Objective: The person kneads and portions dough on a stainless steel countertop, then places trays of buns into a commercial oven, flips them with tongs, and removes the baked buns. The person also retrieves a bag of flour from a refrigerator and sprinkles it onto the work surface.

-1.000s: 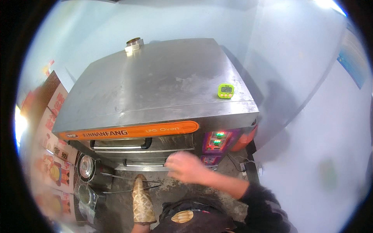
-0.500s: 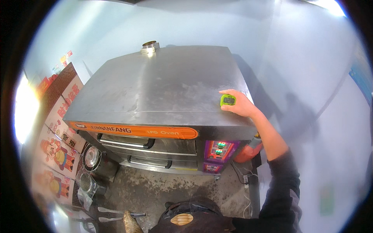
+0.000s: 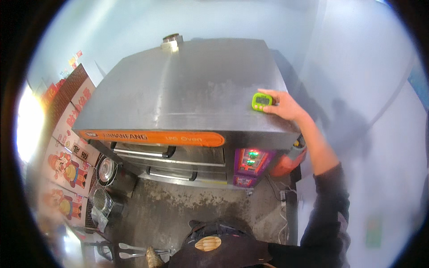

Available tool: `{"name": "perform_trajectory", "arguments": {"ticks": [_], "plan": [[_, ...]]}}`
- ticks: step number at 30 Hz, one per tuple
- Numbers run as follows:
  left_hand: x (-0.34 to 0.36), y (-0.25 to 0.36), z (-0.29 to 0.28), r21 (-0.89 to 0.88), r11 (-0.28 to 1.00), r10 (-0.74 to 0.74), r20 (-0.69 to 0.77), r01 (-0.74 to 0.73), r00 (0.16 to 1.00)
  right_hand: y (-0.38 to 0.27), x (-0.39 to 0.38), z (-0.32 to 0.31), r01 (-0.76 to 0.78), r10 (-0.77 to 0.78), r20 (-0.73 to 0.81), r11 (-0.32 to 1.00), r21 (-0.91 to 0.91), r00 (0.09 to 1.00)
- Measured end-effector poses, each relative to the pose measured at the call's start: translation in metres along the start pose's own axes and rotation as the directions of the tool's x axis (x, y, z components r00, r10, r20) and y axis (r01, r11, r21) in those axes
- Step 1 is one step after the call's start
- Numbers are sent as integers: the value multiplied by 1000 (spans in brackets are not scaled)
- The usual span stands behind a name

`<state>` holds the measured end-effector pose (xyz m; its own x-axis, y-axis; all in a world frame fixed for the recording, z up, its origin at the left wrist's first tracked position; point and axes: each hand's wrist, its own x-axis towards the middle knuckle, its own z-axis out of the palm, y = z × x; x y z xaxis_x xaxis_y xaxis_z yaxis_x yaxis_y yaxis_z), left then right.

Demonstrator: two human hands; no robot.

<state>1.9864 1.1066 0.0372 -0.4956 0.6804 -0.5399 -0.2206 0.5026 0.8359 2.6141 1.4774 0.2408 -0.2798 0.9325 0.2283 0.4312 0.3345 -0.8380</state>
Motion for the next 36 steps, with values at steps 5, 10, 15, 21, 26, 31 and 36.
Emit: {"name": "perform_trajectory", "arguments": {"ticks": [5, 10, 15, 21, 26, 31, 36], "plan": [[-11, -13, -13, 17, 1000, -14, -5, 14, 1000, -5, -9, 1, 20, -27, -87, 996, -85, 996], [-12, -15, -18, 26, 999, -38, -18, 38, 999, -1, -40, -4, 82, -145, -439, 984, -159, 887], [-16, -19, -27, 36, 997, -62, -39, 63, 997, 44, -107, 50, 194, -550, -783, 835, -515, 290], [-20, -26, -37, 35, 995, -89, -46, 90, 995, 136, -199, 222, -29, -174, -813, 973, -228, 556], [-19, -26, -38, 40, 994, -102, -42, 104, 994, 201, -218, 303, -348, 314, -693, 932, 96, 649], [-18, -27, -37, 50, 991, -121, -33, 123, 992, 223, -188, 310, -467, 457, -667, 865, 182, 588], [-11, -26, -39, 59, 989, -137, -34, 139, 990, 212, -149, 307, -378, 204, -868, 925, 20, 453]]}}
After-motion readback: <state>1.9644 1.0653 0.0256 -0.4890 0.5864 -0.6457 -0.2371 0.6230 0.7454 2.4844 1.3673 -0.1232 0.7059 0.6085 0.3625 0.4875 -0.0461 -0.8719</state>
